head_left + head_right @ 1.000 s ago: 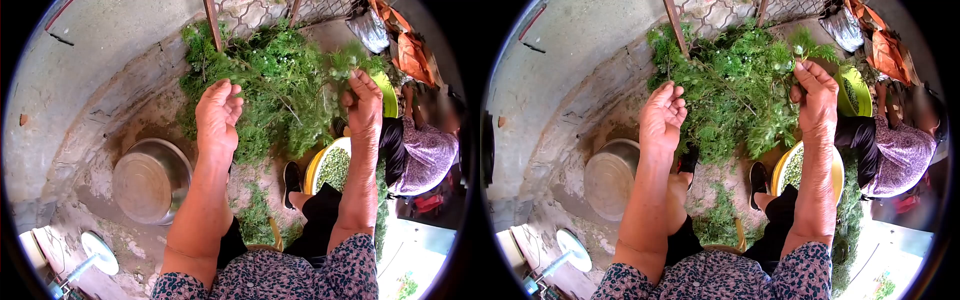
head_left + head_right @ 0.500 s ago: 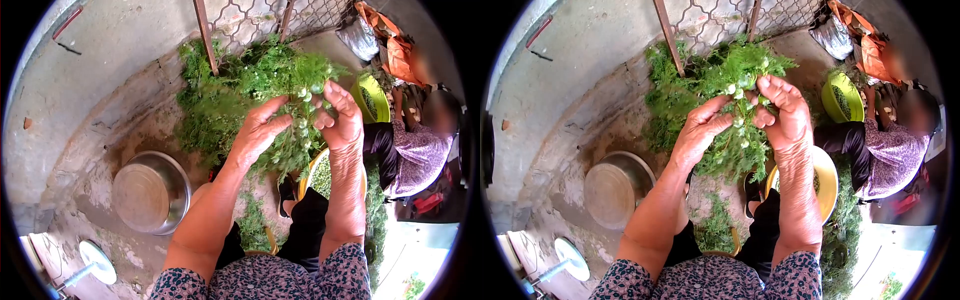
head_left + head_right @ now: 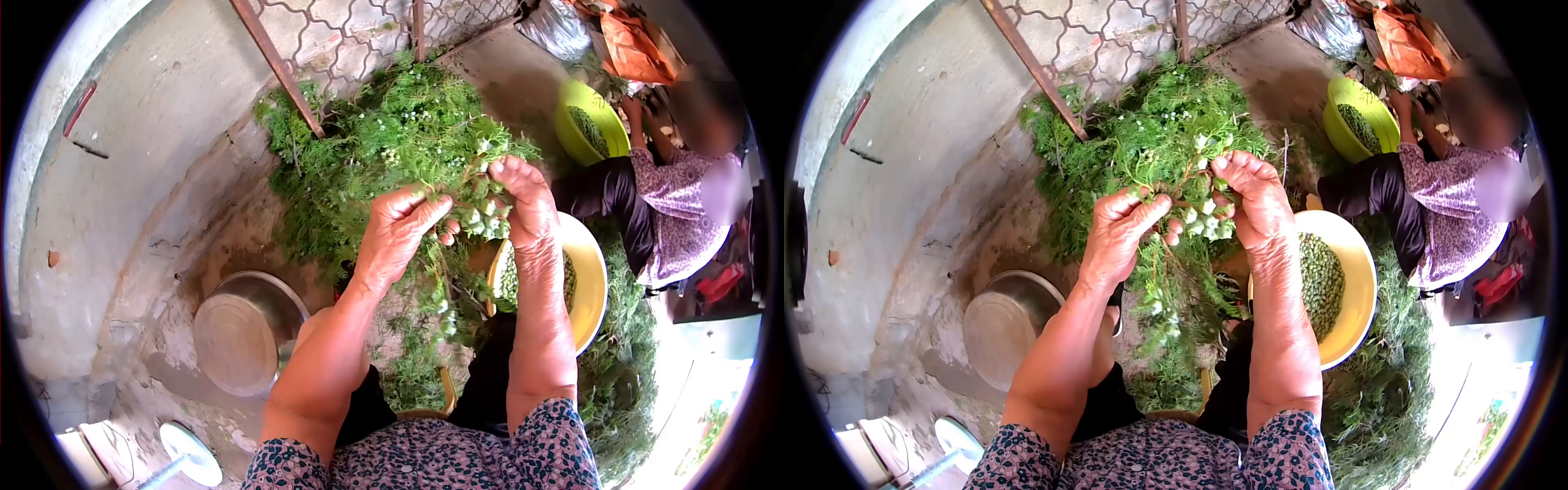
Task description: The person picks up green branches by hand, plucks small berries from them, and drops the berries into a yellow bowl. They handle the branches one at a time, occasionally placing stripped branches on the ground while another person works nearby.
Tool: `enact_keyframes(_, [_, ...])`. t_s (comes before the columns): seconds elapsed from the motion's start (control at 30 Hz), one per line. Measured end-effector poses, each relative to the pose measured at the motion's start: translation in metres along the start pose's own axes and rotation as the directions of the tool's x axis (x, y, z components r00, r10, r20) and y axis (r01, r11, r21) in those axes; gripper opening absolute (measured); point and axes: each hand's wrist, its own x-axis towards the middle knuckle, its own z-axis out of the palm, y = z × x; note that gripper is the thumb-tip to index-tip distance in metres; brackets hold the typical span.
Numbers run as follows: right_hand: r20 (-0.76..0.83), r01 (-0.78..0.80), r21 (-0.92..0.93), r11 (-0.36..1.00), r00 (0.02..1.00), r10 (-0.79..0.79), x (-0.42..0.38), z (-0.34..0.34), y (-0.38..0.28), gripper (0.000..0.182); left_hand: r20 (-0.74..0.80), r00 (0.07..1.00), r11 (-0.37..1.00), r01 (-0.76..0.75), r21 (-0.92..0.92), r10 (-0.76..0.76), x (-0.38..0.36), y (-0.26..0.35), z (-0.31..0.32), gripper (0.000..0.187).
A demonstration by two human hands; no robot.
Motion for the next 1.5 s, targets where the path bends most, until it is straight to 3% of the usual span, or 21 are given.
enact_keyframes(0.03, [-0.031,-0.003,-0.039,0.999,1.000,0.002,0.001,-0.004,0.001,0.009,0.006,1.000,1.000,0.004,0.006,-0.004,0.000,-0.003,0.004,0.010])
enact_keyframes(0.07, [-0.061,0.023,-0.276,0.961,0.997,-0.041,-0.002,-0.004,-0.009,0.018,-0.045,0.999,0.996,-0.012,0.084,0.015,0.001,-0.005,0.008,0.010])
enact_keyframes(0.1, [-0.176,0.122,-0.559,0.820,0.949,-0.261,-0.008,0.005,-0.014,0.023,-0.093,0.995,0.986,-0.024,0.162,0.039,0.001,-0.006,0.011,0.010])
enact_keyframes(0.17, [-0.173,0.341,-0.712,0.614,0.762,-0.624,-0.006,-0.002,-0.014,0.023,-0.106,0.990,0.959,-0.060,0.278,0.093,0.004,-0.015,0.013,0.011])
enact_keyframes(0.2, [-0.155,0.470,-0.632,0.616,0.702,-0.695,-0.011,-0.001,-0.018,0.020,-0.109,0.978,0.900,-0.115,0.420,0.176,0.004,-0.021,0.012,0.012])
enact_keyframes(0.23, [-0.145,0.461,-0.624,0.631,0.725,-0.674,-0.021,0.000,-0.024,0.015,-0.099,0.961,0.818,-0.164,0.551,0.259,0.004,-0.025,0.013,0.013])
enact_keyframes(0.3, [-0.023,0.444,-0.557,0.701,0.836,-0.548,-0.041,0.015,-0.030,0.012,-0.144,0.970,0.792,-0.068,0.606,0.194,0.003,-0.026,0.019,0.010])
enact_keyframes(0.33, [0.166,0.527,-0.516,0.676,0.835,-0.524,-0.041,0.013,-0.025,0.012,-0.106,0.962,0.744,-0.122,0.657,0.251,0.004,-0.030,0.018,0.008])
enact_keyframes(0.37, [0.437,0.681,-0.591,0.433,0.721,-0.538,-0.032,0.011,-0.021,0.018,-0.063,0.950,0.689,-0.175,0.703,0.305,0.004,-0.031,0.018,0.007])
enact_keyframes(0.43, [0.467,0.610,-0.672,0.421,0.789,-0.398,-0.034,0.015,-0.011,0.025,-0.037,0.951,0.709,-0.202,0.676,0.307,0.003,-0.029,0.023,0.004])
enact_keyframes(0.5, [0.457,0.602,-0.667,0.438,0.796,-0.398,-0.028,0.007,-0.007,0.027,0.000,0.933,0.639,-0.247,0.729,0.361,0.007,-0.029,0.029,0.004])
enact_keyframes(0.67, [0.384,0.544,-0.684,0.486,0.835,-0.394,-0.018,-0.007,-0.006,0.028,-0.012,0.945,0.689,-0.228,0.688,0.326,0.007,-0.024,0.034,0.010])
enact_keyframes(0.77, [0.307,0.463,-0.662,0.589,0.885,-0.350,-0.017,-0.009,-0.001,0.024,-0.015,0.984,0.698,-0.116,0.706,0.179,0.005,-0.024,0.030,0.012])
enact_keyframes(0.83, [0.049,0.275,-0.519,0.809,0.955,-0.293,-0.018,0.001,-0.001,0.018,-0.040,0.986,0.787,-0.103,0.609,0.161,0.007,-0.017,0.033,0.016])
enact_keyframes(0.9, [0.010,0.291,-0.485,0.825,0.945,-0.327,-0.015,-0.001,-0.001,0.013,-0.105,0.992,0.920,-0.018,0.391,0.065,0.009,-0.018,0.029,0.018])
enact_keyframes(0.97, [-0.147,0.284,-0.134,0.950,0.942,-0.302,-0.009,-0.009,-0.012,0.014,-0.258,0.965,0.987,0.092,0.128,-0.056,0.010,-0.016,0.029,0.013])
enact_keyframes(1.1, [-0.115,0.193,0.336,0.922,0.980,-0.163,-0.003,-0.017,-0.009,0.013,-0.290,0.953,0.995,0.064,-0.079,-0.084,0.015,-0.021,0.013,0.012])
enact_keyframes(1.23, [-0.145,0.157,0.307,0.939,0.982,-0.117,-0.005,-0.021,0.001,0.010,-0.306,0.949,0.995,0.058,-0.081,-0.080,0.019,-0.022,0.005,0.006])
enact_keyframes(1.33, [-0.096,0.115,-0.031,0.993,0.988,-0.117,-0.012,-0.011,-0.003,0.008,-0.299,0.948,0.992,0.086,-0.088,-0.109,0.021,-0.021,0.002,0.006])
enact_keyframes(1.43, [0.006,0.119,-0.378,0.918,0.992,-0.126,-0.018,-0.009,0.001,0.019,-0.303,0.947,0.992,0.074,-0.105,-0.103,0.023,-0.021,0.004,0.009])
enact_keyframes(1.5, [0.178,0.337,-0.467,0.818,0.942,-0.286,-0.015,-0.008,0.014,0.032,-0.290,0.948,0.989,0.106,-0.105,-0.132,0.023,-0.022,0.006,0.012])
